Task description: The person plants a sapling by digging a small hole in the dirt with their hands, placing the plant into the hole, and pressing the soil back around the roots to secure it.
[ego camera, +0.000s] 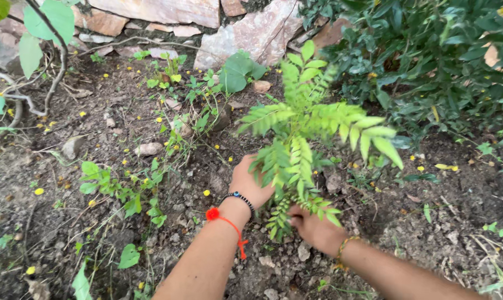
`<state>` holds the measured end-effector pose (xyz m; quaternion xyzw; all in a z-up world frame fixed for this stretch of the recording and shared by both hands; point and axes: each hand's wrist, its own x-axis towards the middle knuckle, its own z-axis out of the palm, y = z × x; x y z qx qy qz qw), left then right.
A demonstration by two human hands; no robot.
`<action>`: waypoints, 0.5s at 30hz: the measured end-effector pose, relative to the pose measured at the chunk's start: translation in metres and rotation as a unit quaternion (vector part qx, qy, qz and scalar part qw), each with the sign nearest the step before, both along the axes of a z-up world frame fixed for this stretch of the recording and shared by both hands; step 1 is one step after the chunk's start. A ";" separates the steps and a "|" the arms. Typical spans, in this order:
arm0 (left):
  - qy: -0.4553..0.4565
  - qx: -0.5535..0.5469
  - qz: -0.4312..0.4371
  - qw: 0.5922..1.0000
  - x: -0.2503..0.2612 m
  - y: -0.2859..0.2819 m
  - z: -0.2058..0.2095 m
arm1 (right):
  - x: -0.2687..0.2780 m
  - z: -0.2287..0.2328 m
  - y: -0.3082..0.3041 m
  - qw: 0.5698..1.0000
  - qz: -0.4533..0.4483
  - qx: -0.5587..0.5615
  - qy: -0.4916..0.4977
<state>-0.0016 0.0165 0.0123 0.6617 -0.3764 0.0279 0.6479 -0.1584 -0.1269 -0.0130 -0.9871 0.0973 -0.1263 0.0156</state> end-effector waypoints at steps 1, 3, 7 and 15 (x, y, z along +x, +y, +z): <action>0.017 0.065 0.038 0.997 -0.002 0.003 0.005 | -0.001 0.004 -0.005 0.998 -0.001 0.038 0.041; 0.034 0.131 0.077 0.988 -0.007 0.010 0.009 | 0.000 0.010 -0.014 0.994 0.001 0.076 0.083; 0.009 0.060 0.037 0.997 -0.009 0.009 0.012 | 0.009 0.011 -0.016 0.997 0.057 0.060 -0.007; -0.007 0.087 0.070 0.994 -0.005 0.012 0.005 | -0.005 0.030 -0.031 0.995 0.074 0.066 0.023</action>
